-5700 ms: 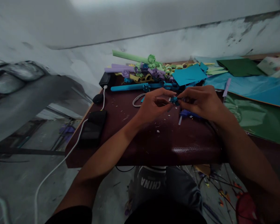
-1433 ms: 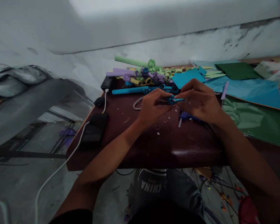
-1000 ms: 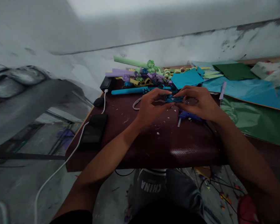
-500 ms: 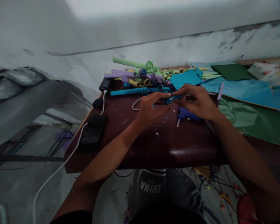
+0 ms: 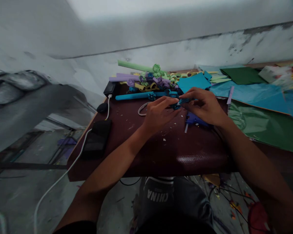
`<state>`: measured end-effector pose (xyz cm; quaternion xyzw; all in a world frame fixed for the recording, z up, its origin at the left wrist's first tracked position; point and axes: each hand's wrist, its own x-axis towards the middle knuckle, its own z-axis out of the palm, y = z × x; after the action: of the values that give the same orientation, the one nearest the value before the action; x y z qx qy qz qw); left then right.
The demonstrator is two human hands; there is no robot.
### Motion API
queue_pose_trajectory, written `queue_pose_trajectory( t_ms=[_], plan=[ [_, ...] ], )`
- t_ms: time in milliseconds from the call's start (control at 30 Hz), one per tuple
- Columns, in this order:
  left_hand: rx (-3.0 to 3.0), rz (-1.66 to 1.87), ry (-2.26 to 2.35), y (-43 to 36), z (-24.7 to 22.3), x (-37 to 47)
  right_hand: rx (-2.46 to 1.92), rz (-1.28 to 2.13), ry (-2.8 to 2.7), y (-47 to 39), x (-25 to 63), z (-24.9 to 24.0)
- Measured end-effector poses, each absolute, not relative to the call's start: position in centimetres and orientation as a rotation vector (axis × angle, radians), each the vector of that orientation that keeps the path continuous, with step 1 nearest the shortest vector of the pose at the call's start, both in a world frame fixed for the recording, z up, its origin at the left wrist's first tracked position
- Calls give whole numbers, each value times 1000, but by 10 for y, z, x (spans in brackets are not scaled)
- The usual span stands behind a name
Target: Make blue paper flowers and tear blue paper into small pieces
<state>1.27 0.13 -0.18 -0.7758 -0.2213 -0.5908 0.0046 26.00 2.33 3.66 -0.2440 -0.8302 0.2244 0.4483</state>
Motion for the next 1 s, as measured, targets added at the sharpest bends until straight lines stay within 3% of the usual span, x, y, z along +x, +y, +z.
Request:
queue_pose_trajectory(
  t_ms=[200,467,1000],
  plan=[
    [-2452,-1921,-722,1,-2,15,-672,602,-1959,23,258,35],
    [-2714,-2323,-1261,-3,-3,20,-681,625,-1936,23,255,28],
    [-2711,-2146,-1262,9,-20,19,-654,588,-1946,18,247,30]
  ],
)
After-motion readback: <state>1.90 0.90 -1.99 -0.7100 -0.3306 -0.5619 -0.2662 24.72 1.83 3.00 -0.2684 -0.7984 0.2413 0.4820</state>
